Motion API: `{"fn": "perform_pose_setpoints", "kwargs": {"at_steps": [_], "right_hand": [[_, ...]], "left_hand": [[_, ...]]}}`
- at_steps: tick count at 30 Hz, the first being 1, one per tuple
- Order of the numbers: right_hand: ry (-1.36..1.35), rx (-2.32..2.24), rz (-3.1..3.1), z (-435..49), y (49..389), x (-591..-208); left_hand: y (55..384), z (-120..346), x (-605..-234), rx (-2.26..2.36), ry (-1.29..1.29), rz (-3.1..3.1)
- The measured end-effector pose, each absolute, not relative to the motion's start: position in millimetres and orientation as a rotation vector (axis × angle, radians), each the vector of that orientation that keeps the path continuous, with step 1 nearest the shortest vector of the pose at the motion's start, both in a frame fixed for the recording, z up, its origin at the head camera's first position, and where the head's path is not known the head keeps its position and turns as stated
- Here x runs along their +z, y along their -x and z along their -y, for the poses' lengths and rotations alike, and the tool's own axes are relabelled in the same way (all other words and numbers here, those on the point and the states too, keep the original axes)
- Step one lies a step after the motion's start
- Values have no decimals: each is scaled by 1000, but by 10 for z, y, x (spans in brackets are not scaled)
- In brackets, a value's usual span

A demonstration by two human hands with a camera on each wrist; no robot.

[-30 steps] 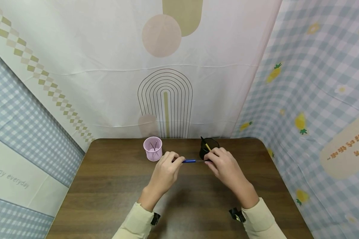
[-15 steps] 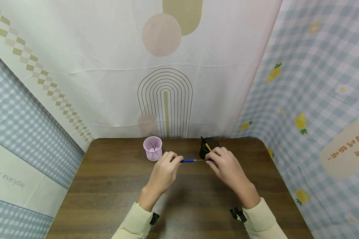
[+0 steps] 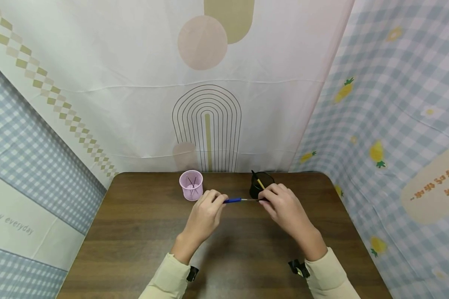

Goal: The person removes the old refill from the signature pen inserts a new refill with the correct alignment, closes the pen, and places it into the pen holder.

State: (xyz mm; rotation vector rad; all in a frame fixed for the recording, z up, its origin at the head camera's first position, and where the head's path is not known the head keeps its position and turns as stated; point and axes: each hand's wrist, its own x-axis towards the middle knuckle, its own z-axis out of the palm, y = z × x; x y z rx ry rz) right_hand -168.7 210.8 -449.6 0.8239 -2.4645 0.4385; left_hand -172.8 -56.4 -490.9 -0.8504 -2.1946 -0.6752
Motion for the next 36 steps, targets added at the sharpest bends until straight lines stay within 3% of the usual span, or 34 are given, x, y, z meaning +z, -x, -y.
{"fn": "perform_pose_setpoints", "kwargs": {"at_steps": [36], "right_hand": [[-831,476,2457,-2174,1681,-4528]], "left_hand": [[1773,652,-5144,-673,851,2273]]}}
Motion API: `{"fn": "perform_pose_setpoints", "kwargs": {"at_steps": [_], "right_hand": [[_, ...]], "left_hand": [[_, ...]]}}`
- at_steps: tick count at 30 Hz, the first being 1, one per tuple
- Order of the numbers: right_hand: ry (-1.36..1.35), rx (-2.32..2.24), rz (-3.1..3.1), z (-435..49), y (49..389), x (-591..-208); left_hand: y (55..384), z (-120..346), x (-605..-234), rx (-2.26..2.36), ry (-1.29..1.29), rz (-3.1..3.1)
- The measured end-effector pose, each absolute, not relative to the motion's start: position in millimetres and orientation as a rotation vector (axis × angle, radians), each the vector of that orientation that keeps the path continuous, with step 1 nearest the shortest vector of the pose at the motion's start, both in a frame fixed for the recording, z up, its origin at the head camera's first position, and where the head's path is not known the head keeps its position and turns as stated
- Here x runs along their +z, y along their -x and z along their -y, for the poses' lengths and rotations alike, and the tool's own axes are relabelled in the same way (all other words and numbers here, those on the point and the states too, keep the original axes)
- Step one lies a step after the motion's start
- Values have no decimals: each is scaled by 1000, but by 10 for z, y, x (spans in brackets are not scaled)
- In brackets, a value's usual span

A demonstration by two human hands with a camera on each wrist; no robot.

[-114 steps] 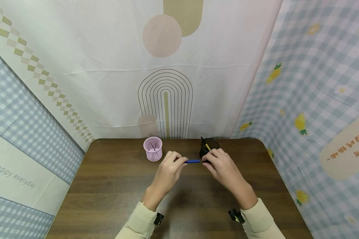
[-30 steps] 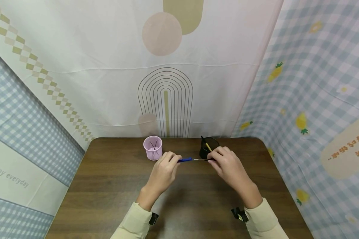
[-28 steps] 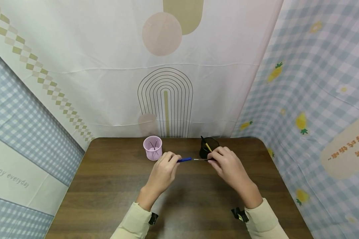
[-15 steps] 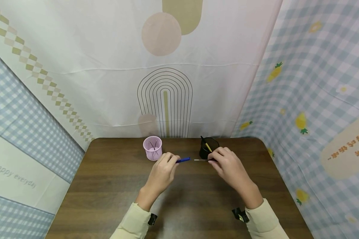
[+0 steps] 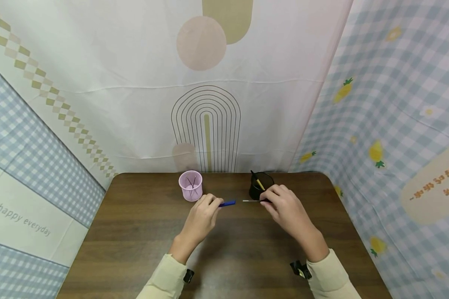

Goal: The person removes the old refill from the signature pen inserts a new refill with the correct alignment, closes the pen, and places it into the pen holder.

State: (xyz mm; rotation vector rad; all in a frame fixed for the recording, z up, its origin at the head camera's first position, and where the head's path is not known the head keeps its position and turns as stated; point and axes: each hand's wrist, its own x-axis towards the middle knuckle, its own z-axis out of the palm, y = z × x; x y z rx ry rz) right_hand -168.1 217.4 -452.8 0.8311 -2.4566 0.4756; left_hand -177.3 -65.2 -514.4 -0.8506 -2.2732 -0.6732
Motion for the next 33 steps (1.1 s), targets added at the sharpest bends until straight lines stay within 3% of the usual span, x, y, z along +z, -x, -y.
{"fn": "perform_pose_setpoints", "kwargs": {"at_steps": [33], "right_hand": [[-836,485,2480,-2181,1665,-4526]], "left_hand": [[1882,783,-6037,-492,854,2511]]}}
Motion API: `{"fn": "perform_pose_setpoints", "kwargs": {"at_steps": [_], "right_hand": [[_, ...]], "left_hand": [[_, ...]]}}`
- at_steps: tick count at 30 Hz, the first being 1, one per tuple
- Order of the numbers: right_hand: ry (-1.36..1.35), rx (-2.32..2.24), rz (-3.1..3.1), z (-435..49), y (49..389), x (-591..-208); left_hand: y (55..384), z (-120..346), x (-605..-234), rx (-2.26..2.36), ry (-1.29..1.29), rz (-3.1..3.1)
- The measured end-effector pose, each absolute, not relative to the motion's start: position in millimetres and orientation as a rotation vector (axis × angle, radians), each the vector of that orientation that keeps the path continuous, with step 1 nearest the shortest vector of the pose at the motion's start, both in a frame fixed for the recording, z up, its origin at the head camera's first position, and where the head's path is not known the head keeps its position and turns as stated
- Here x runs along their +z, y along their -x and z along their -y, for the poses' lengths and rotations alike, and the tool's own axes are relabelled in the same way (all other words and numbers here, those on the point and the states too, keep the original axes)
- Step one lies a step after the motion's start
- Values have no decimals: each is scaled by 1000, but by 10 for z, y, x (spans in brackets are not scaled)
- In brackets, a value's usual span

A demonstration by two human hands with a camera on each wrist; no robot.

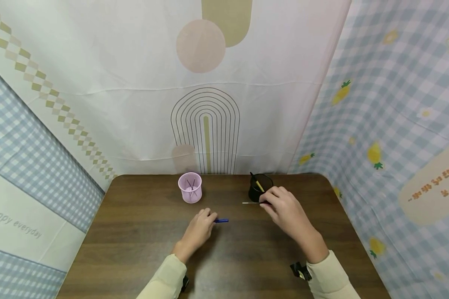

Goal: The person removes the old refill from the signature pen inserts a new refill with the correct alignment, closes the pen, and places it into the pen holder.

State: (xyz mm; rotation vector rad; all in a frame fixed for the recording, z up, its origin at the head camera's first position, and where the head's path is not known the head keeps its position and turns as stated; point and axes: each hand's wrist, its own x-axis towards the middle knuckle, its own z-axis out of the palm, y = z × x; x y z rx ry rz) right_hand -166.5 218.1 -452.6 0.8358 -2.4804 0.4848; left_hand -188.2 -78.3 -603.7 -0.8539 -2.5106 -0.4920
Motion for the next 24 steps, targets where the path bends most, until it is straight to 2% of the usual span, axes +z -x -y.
{"fn": "perform_pose_setpoints", "kwargs": {"at_steps": [24], "right_hand": [[-824,463,2491,-2198,1647,-4530]], "left_hand": [[1749,750,-6246,-401,884,2658]]}}
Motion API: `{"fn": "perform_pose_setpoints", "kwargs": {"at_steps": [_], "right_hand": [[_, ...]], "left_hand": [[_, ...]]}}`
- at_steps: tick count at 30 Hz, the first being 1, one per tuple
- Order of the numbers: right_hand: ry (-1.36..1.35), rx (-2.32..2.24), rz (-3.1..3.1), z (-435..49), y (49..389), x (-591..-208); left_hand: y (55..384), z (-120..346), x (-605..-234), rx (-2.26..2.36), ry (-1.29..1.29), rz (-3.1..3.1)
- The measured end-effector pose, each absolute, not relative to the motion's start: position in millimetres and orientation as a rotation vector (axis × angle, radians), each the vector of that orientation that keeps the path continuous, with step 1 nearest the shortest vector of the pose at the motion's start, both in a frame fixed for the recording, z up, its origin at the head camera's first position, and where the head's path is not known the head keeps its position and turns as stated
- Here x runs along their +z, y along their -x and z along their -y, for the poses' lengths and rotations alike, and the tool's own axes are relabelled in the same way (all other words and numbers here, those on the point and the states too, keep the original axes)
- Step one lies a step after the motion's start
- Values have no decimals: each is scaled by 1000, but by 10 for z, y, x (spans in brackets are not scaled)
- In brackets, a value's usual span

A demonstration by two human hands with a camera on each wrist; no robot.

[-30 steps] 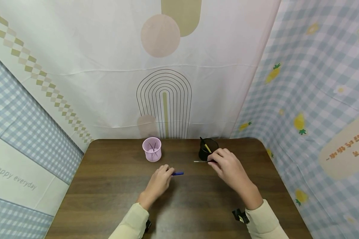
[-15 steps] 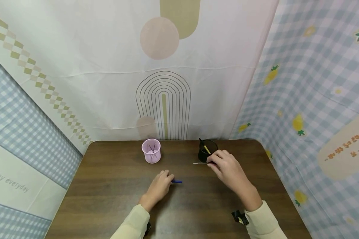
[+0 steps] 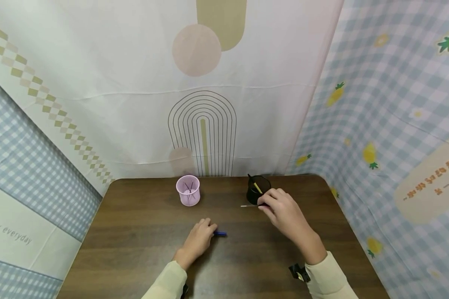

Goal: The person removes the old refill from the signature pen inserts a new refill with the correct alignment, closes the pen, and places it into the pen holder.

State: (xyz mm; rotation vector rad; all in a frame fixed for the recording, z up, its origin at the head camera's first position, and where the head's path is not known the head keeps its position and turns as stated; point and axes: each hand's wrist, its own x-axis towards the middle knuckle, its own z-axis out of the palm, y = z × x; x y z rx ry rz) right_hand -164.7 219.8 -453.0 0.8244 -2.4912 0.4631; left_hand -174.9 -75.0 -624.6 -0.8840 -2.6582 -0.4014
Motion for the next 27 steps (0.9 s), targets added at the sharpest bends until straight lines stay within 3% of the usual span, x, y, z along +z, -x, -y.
{"fn": "perform_pose_setpoints", "kwargs": {"at_steps": [27], "right_hand": [[-826,459,2499,-2185,1661,-4542]], "left_hand": [[1702,727,-6314,-390,875,2745]]}}
